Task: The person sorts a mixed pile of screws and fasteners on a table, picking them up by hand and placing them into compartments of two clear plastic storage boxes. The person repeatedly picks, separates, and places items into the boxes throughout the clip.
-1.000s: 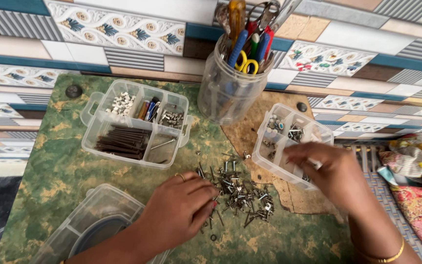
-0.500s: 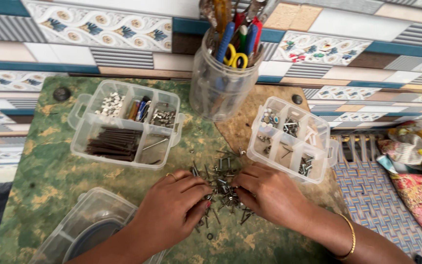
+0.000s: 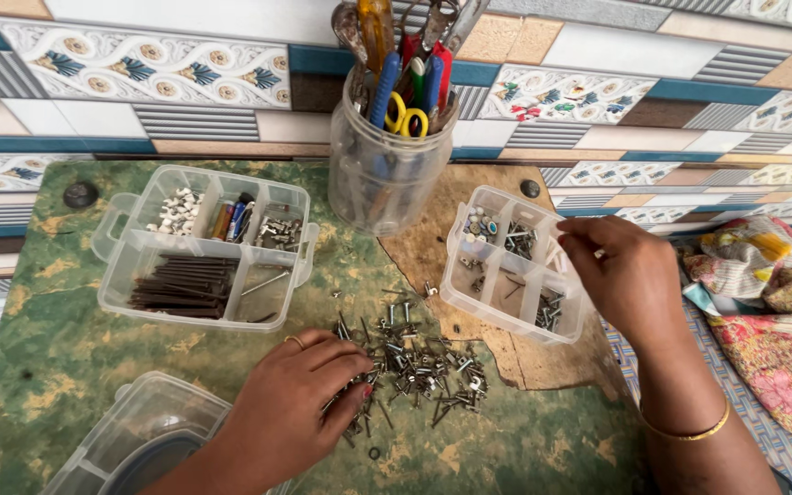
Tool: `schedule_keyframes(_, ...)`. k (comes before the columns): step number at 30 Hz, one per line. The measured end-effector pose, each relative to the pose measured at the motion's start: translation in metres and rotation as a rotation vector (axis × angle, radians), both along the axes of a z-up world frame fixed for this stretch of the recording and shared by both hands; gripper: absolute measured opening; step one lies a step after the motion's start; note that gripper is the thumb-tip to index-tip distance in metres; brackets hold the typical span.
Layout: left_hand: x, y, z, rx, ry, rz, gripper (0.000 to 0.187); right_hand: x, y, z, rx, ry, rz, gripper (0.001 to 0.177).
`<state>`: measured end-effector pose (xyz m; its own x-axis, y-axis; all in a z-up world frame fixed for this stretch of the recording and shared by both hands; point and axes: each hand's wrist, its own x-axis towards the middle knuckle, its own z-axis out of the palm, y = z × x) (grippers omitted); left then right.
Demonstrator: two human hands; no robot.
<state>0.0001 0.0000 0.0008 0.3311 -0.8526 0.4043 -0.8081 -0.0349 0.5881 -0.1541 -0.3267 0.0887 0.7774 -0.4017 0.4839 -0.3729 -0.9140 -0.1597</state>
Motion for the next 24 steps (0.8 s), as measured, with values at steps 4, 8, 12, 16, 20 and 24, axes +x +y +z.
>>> schedule_keyframes(4,0.001,0.001,0.003,-0.035,-0.007,-0.009,0.021,0.004,0.005,-0.001,0.139,0.055,0.014,0.016)
schedule_keyframes(8,0.000,0.001,0.004,-0.097,-0.028,-0.006,0.020,0.015,0.040,0.012,0.367,0.106,0.278,0.021)
schedule_keyframes(12,-0.001,0.004,0.002,-0.102,-0.002,-0.032,0.020,0.049,0.090,0.020,0.429,0.236,0.330,0.026)
schedule_keyframes(16,-0.004,0.005,-0.002,-0.108,-0.005,-0.067,0.018,0.113,0.135,0.018,0.169,0.072,0.699,0.015)
schedule_keyframes(20,-0.003,0.007,-0.005,-0.141,-0.048,-0.082,0.016,0.193,0.179,0.018,-0.014,-0.056,0.836,0.014)
schedule_keyframes(24,0.002,0.007,-0.006,-0.141,-0.025,-0.053,0.022,0.228,0.186,0.023,0.080,0.067,0.770,0.029)
